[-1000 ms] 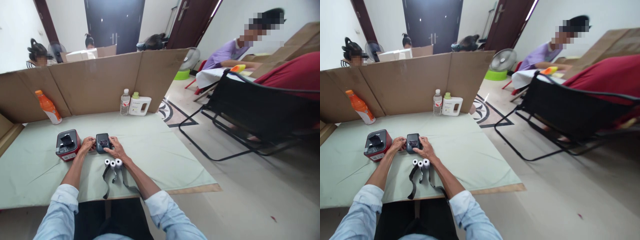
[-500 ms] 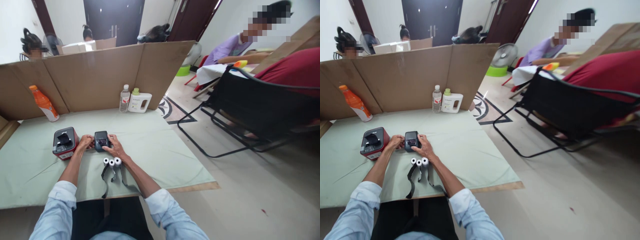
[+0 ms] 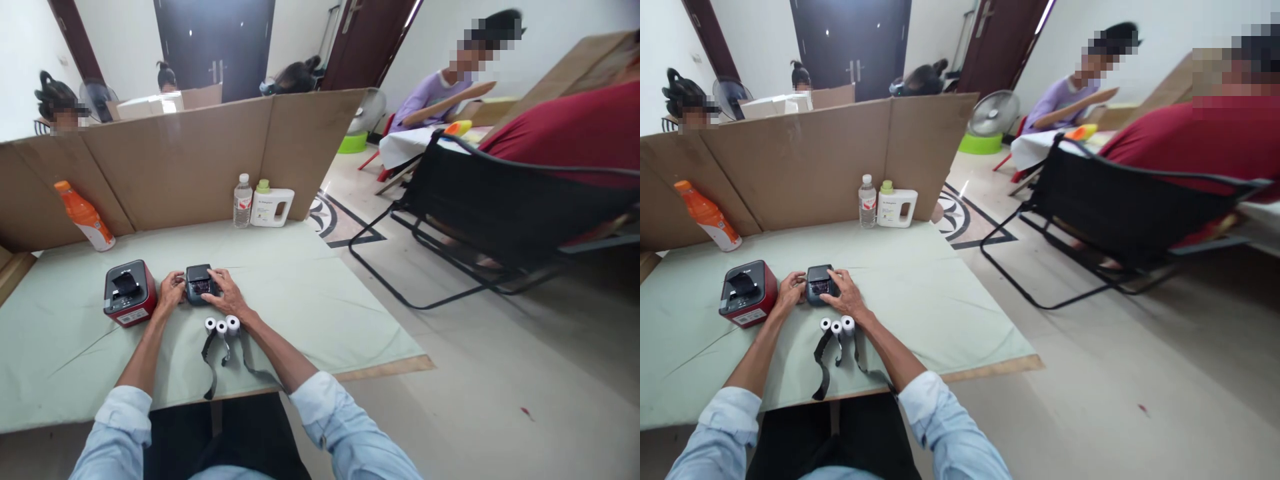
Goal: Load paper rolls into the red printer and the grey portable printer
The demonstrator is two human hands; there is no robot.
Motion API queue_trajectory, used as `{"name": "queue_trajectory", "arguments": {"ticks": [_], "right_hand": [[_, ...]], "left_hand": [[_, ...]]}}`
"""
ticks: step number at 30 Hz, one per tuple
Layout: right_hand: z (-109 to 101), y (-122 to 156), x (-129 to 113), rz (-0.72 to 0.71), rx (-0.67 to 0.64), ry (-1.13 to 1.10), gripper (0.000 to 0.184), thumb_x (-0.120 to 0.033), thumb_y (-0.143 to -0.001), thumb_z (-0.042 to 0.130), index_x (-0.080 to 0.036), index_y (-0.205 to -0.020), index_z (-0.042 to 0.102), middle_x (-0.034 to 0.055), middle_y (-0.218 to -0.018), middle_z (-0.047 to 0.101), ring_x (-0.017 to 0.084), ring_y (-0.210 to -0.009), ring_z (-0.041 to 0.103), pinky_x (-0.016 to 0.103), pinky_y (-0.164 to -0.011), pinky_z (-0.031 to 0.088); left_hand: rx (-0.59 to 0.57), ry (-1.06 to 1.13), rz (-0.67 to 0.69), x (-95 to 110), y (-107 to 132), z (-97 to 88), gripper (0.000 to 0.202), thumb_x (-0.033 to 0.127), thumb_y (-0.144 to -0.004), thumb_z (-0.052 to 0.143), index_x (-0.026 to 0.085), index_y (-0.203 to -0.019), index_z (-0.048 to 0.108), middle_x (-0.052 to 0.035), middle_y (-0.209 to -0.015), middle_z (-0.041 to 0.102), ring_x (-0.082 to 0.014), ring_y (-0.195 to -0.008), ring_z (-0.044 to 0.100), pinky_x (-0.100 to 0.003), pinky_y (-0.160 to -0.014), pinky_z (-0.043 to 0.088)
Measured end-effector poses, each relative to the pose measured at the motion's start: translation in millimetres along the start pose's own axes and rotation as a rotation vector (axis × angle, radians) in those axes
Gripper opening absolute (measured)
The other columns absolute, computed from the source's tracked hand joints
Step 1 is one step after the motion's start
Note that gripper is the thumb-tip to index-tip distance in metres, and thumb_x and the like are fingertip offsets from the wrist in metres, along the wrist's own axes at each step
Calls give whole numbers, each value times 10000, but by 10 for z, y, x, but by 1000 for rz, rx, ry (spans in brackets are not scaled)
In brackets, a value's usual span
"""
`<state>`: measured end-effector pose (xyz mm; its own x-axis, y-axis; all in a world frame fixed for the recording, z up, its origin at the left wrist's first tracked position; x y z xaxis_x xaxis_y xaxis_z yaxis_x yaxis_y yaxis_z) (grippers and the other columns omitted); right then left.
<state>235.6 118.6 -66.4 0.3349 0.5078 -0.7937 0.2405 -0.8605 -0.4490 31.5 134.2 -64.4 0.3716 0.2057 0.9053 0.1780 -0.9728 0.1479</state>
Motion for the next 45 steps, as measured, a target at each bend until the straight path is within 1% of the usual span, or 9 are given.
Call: {"name": "queue_trajectory", "arguments": {"ticks": [3,9,18,23,28,33,37,41,45], "right_hand": [[-34,-44,-66,-46,43,53,575,-342,-849,772,-292,-1405,630,111,-1399,510,276,-1310,548,442,-1083,518],[-120,-117,-192,-103,98,90,327,-301,-889,734,-272,-1215,744,105,-1319,572,252,-1175,613,438,-1047,540],[-171,-121,-272,-134,2,146,422,-313,-857,776,-267,-1273,715,105,-1334,581,257,-1176,633,425,-1024,547],[-182,-146,-225,-104,4,155,274,-273,-905,711,-267,-1175,758,71,-1197,635,202,-982,674,367,-927,575],[-173,-148,-220,-79,1,130,287,-296,-898,727,-259,-1181,754,66,-1156,626,183,-917,662,329,-855,579],[-143,-119,-251,-74,-42,139,357,-312,-881,754,-264,-1234,730,55,-1096,616,192,-913,643,338,-838,579],[-140,-127,-298,-84,-87,152,431,-285,-853,772,-258,-1277,703,58,-1100,604,198,-929,631,334,-824,575],[-144,-156,-367,-124,-151,165,519,-205,-819,760,-256,-1328,668,53,-1096,612,203,-958,623,337,-855,561],[-162,-199,-347,-115,-150,172,457,-151,-830,712,-228,-1280,697,51,-1070,649,180,-888,624,331,-871,537]], "left_hand": [[-59,73,179,143,19,1,614,307,-780,716,182,-1372,610,-120,-1248,702,-169,-865,702,-227,-654,568],[-135,97,274,266,-53,14,604,408,-746,753,147,-1286,680,-119,-1143,731,-221,-952,695,-298,-777,591],[66,-125,295,471,-255,-11,239,394,-823,652,166,-828,725,-56,-876,746,-203,-912,686,-284,-842,549],[-53,-144,322,503,-244,29,371,337,-707,774,163,-1034,761,-78,-1057,767,-232,-938,701,-310,-818,571],[-173,-217,380,529,-212,68,509,219,-639,795,170,-1144,757,-92,-1190,741,-249,-999,694,-353,-889,577],[-144,-248,444,587,-193,80,447,262,-749,747,155,-1183,742,-110,-1191,746,-240,-995,698,-351,-937,555],[10,-281,412,650,-242,26,346,353,-880,652,150,-1148,731,-130,-1184,747,-250,-1051,695,-349,-973,527],[165,-300,325,677,-344,-55,300,458,-887,638,173,-942,718,-115,-976,758,-269,-1019,688,-382,-957,523],[73,-155,361,596,-341,-34,252,367,-825,647,165,-965,703,-95,-1009,754,-256,-1012,704,-388,-932,554]]}}
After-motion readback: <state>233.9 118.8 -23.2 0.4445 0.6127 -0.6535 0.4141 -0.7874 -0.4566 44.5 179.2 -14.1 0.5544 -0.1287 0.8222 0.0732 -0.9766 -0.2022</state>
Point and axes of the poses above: each hand's wrist, its own y-axis away from the middle knuckle, its own z-axis out of the palm, x = y × z, the point moved 9 cm from there along -y, towards the middle knuckle
